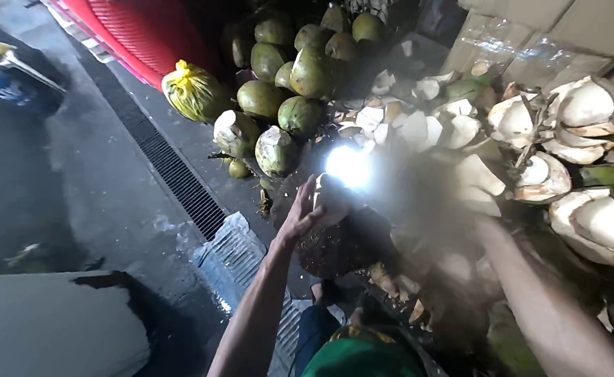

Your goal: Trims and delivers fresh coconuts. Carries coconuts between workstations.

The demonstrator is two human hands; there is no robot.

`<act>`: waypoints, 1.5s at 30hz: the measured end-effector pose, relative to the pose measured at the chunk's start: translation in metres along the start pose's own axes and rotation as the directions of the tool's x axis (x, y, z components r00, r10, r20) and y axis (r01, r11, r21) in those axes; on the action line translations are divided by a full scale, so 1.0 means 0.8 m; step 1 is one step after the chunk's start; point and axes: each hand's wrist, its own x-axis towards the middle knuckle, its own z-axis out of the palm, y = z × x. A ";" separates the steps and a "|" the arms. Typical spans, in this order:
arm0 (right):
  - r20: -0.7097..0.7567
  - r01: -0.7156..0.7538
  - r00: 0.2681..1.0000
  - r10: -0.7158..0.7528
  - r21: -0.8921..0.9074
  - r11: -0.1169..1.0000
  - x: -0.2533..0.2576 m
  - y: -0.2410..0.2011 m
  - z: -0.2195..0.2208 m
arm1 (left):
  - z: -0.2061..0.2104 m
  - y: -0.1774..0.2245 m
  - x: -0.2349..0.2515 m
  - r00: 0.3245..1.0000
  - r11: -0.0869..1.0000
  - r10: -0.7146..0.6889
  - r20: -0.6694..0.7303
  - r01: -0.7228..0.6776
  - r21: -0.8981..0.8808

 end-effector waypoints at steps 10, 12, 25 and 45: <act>-0.608 0.609 0.432 -0.666 -0.348 0.713 0.014 0.025 0.115 | 0.014 0.014 0.019 0.974 0.941 -0.187 -0.128 0.141 -0.307; -0.715 0.434 0.321 -0.621 -0.471 0.768 0.026 0.024 0.109 | 0.003 0.010 0.014 0.972 0.898 -0.195 -0.134 0.122 -0.422; -0.835 0.324 0.242 -0.494 -0.410 0.852 0.113 0.019 0.180 | -0.089 -0.008 -0.147 0.946 0.232 -0.211 -0.248 -0.198 -0.952; -0.180 0.400 0.609 -0.772 -0.771 0.495 0.084 0.032 0.299 | -0.002 0.008 -0.261 0.910 0.333 -0.305 -0.282 -0.176 -0.927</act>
